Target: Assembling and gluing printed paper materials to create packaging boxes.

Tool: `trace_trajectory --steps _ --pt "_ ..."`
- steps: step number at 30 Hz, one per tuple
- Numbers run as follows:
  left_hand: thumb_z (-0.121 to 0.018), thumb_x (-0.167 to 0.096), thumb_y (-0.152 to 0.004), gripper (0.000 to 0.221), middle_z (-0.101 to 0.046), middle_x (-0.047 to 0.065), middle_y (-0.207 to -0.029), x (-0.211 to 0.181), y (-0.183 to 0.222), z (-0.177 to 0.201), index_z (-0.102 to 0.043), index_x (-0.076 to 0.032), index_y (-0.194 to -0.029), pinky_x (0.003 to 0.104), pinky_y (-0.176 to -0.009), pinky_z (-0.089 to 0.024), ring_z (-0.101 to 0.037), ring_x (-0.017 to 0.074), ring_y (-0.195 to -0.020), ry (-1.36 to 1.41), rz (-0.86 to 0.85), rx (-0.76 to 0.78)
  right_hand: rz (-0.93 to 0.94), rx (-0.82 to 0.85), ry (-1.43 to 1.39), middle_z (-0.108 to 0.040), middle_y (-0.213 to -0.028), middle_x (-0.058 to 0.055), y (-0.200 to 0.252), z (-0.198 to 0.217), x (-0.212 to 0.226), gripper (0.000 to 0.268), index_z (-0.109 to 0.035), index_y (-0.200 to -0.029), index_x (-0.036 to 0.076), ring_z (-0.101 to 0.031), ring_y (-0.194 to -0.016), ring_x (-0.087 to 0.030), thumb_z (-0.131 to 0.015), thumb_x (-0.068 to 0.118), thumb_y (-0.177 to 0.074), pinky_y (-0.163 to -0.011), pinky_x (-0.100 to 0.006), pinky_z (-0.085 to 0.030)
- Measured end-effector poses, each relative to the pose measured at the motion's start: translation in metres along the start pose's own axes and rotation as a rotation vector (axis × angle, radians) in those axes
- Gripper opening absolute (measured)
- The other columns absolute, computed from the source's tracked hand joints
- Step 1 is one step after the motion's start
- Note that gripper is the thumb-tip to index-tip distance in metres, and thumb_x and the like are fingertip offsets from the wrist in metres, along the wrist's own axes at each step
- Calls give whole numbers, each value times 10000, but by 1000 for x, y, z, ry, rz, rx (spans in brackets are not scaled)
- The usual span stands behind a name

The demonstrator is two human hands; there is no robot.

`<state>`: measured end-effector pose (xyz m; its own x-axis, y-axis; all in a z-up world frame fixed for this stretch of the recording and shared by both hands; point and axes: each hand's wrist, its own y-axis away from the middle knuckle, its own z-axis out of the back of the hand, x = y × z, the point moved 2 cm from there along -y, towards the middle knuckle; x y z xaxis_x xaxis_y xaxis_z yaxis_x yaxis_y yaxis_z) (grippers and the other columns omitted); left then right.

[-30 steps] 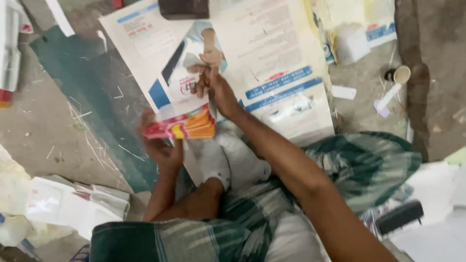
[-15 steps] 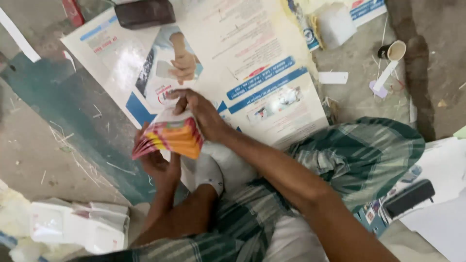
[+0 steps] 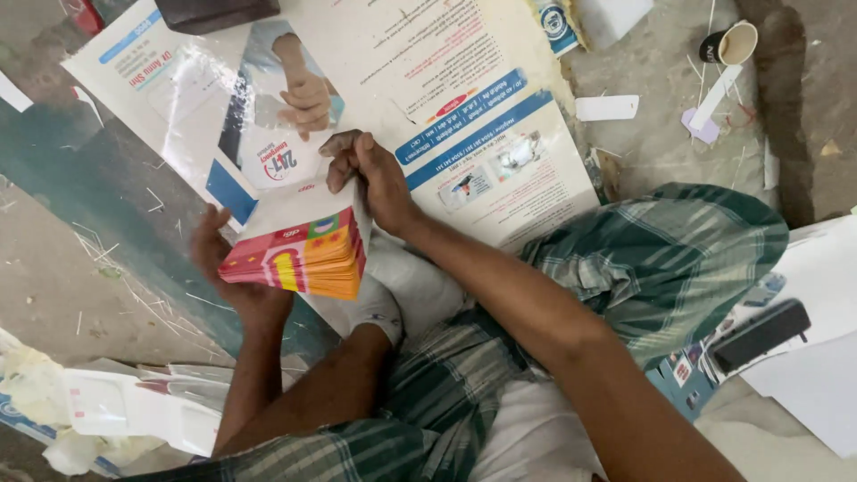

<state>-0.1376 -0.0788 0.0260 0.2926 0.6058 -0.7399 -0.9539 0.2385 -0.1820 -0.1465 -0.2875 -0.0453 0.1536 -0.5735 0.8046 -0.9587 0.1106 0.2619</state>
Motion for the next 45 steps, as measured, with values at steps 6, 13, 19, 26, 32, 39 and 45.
trace_trajectory --steps 6,13,19,26,32,39,45 --pt "-908 -216 -940 884 -491 156 -1548 -2 1 6 -287 -48 -1547 355 -1128 -400 -501 257 -1393 97 -77 3 17 -5 -5 -633 -933 -80 0 13 13 503 -579 -1323 -32 -587 -930 -157 -303 372 -1207 -925 -287 -474" --pt "-787 -53 -904 445 -734 71 -1090 -98 -63 40 -661 -114 -1326 415 -928 -558 -698 207 -987 -695 -456 598 260 479 985 -489 -1547 -285 38 21 62 897 -272 -1584 -24 -532 -1360 -375 -571 -54 -739 -1250 -464 -306" --pt "-764 -77 -923 156 -771 90 -904 -86 -89 24 -793 -163 -1050 365 -723 -557 -712 255 -791 -378 -105 400 233 335 1072 -550 -1471 -144 31 34 96 944 -191 -1636 44 -517 -1427 -319 -763 83 -886 -1278 -539 -277" --pt "-746 -123 -927 263 -747 60 -1050 -8 -85 -85 -700 27 -1138 269 -805 -551 -674 106 -910 731 642 328 -402 40 296 -658 -1318 -172 -5 65 89 776 -378 -1511 -16 -647 -1187 -299 -770 176 -870 -937 -466 -536" --pt "-704 -150 -968 259 -748 73 -1030 -27 -63 -80 -683 25 -1158 289 -795 -543 -666 130 -896 611 587 282 -124 -58 1030 -742 -1132 -166 -5 41 96 552 -493 -1373 -40 -737 -1010 -227 -759 178 -940 -834 -305 -570" --pt "-657 -83 -1004 251 -663 146 -1092 -60 -68 -97 -628 105 -1168 341 -859 -467 -591 191 -1002 650 269 -54 415 -14 629 -696 -1181 -143 -40 62 83 448 -559 -1347 -54 -668 -931 -163 -711 41 -936 -771 -329 -582" --pt "-621 -95 -1093 213 -678 125 -1215 -24 -33 -125 -666 23 -1264 345 -1013 -465 -584 184 -1145 627 297 -32 296 -39 893 -768 -996 -80 -26 80 67 197 -738 -1118 34 -729 -911 -185 -805 42 -933 -867 -328 -597"
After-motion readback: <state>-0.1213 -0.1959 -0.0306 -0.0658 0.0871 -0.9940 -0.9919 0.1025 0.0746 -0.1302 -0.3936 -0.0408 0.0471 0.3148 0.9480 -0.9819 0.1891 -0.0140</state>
